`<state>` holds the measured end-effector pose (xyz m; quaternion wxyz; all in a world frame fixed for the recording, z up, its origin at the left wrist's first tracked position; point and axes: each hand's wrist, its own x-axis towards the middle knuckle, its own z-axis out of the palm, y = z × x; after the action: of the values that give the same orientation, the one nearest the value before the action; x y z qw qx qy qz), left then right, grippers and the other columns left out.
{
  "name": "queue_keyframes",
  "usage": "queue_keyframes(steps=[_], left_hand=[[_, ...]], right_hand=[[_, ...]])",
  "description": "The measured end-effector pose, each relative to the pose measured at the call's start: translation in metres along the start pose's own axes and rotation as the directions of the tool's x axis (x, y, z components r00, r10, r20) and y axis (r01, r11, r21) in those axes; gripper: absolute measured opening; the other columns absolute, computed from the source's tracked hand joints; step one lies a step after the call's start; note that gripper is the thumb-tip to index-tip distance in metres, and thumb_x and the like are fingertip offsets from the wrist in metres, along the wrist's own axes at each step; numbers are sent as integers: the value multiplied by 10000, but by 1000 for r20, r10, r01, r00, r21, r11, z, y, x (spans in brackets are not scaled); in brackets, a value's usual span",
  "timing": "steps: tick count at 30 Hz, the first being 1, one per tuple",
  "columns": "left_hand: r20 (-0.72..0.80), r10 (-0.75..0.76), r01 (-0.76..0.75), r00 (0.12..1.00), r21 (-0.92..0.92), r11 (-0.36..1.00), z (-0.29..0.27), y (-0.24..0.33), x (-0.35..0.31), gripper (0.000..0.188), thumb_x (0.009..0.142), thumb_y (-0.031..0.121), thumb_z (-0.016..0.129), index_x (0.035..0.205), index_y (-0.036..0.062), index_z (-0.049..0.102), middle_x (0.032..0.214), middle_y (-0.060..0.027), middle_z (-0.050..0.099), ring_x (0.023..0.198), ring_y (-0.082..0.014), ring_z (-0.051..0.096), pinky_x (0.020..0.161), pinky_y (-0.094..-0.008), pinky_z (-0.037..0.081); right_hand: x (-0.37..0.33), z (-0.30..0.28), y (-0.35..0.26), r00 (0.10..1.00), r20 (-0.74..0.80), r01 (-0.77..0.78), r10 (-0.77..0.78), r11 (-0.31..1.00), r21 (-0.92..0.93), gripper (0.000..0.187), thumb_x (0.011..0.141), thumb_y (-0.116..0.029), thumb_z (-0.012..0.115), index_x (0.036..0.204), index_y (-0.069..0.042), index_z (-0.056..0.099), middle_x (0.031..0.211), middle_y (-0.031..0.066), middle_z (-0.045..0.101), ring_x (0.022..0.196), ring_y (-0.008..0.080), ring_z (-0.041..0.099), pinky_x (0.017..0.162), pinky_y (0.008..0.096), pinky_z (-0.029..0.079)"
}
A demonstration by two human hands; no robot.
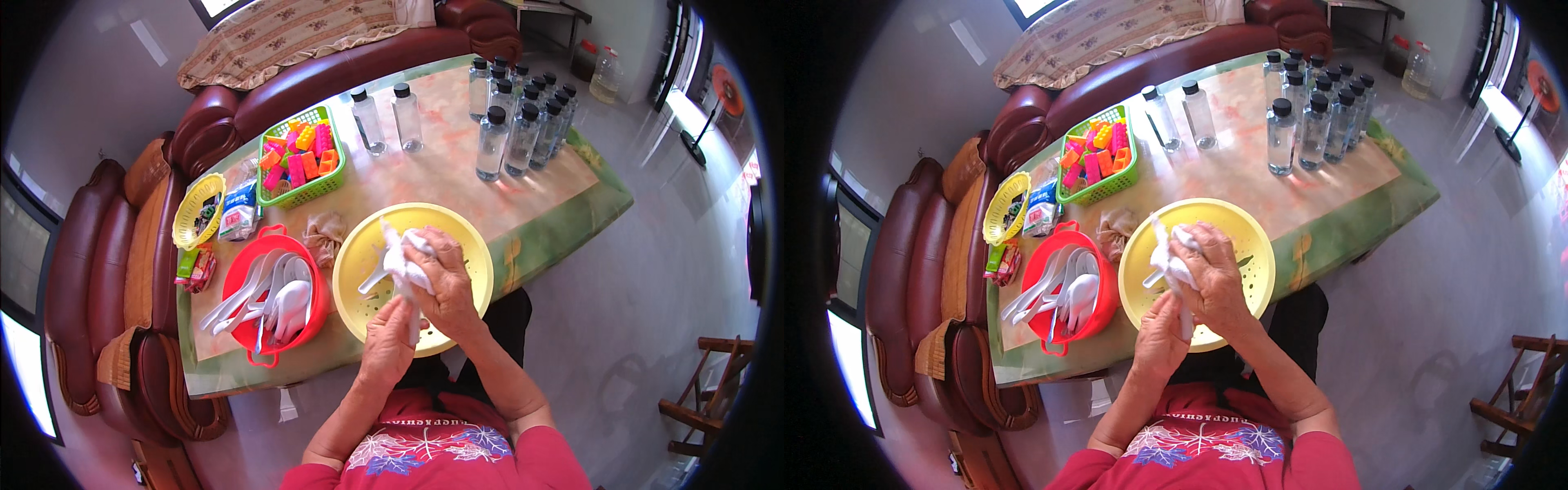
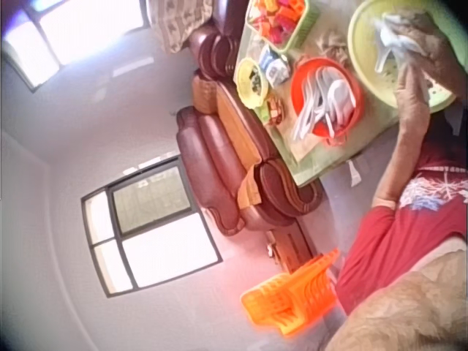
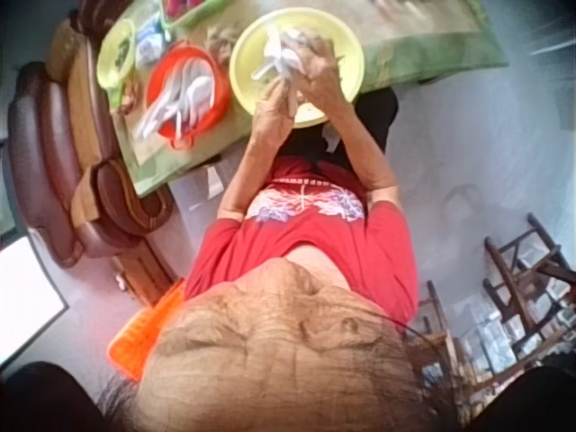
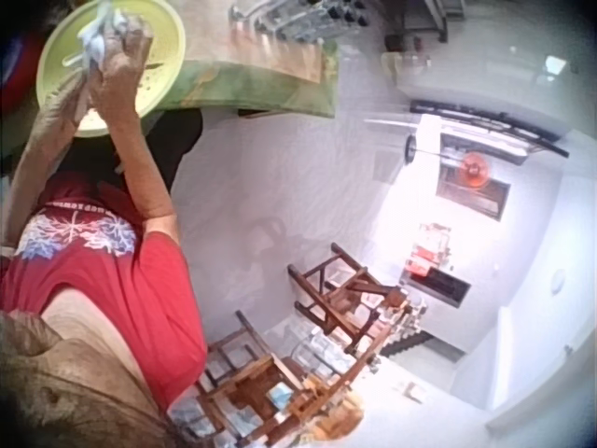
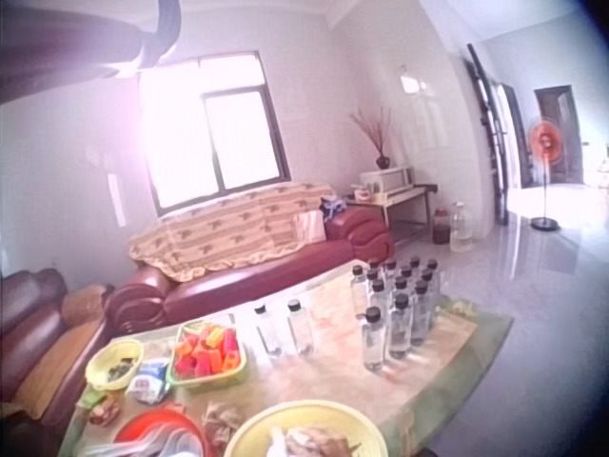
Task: The person wipes white plastic spoons with a white cloth, taking them one by one from a red basket and placing them into a yellow colander. The task is performed at a table in a living room setting.
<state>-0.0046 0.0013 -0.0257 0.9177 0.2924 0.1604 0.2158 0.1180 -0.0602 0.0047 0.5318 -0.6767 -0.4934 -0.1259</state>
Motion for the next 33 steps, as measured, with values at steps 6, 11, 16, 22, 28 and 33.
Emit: queue_keyframes(steps=[6, 11, 16, 22, 28, 33], left_hand=[[1, 32, -31, 999, -186, 982, 14, 14, 1, 446, 991, 311, 315, 1351, 51, 354, 1352, -104, 429, 1216, -226, 450, 1045, -385, 345], [97, -50, 78, 994, -319, 944, 7, 22, 4, 490, 957, 375, 384, 1317, 42, 393, 1259, -137, 502, 1140, -267, 501, 1006, -414, 377], [-64, -13, 8, 998, -75, 997, -5, 24, 4, 324, 901, 189, 565, 1182, 34, 515, 1055, -93, 614, 907, -156, 599, 774, -294, 499], [-41, 274, -211, 961, 531, 820, -4, 26, 7, 306, 863, 82, 617, 1152, -2, 561, 1065, -74, 636, 854, -103, 598, 746, -232, 473], [146, 383, -334, 912, 806, 488, -4, 7, -8, 334, 827, -26, 626, 1153, -37, 557, 1056, -69, 618, 971, -115, 574, 857, -260, 464], [97, 255, -254, 962, 660, 707, 5, 14, -10, 395, 807, -21, 658, 1182, -4, 535, 1005, -59, 628, 925, -122, 581, 822, -259, 462]], right_hand=[[-16, 7, -25, 995, 93, 44, -37, 997, -68, 460, 726, -153, 655, 1164, -26, 592, 1297, 124, 462, 1222, 387, 387, 1027, 473, 323], [-41, 14, -30, 983, 142, 137, -113, 975, -174, 306, 742, -56, 588, 1040, -23, 654, 1328, 80, 452, 1288, 362, 341, 999, 444, 388], [-60, -2, -27, 955, 269, 127, -127, 992, 18, 292, 725, -18, 613, 1014, 15, 639, 1239, 120, 505, 1217, 336, 428, 957, 424, 420], [-36, -42, -30, 973, 38, -231, 228, 944, 236, 351, 716, 37, 642, 1065, 32, 599, 1096, 195, 534, 964, 350, 575, 784, 387, 500], [-10, -18, -34, 990, 113, 107, -86, 975, -197, 390, 689, -90, 676, 1077, -83, 632, 1222, 137, 493, 1136, 351, 417, 922, 422, 384], [-1, -23, -6, 973, 55, -231, 226, 910, 345, 272, 782, -100, 649, 1045, -45, 612, 988, 143, 597, 866, 274, 591, 706, 351, 491]])
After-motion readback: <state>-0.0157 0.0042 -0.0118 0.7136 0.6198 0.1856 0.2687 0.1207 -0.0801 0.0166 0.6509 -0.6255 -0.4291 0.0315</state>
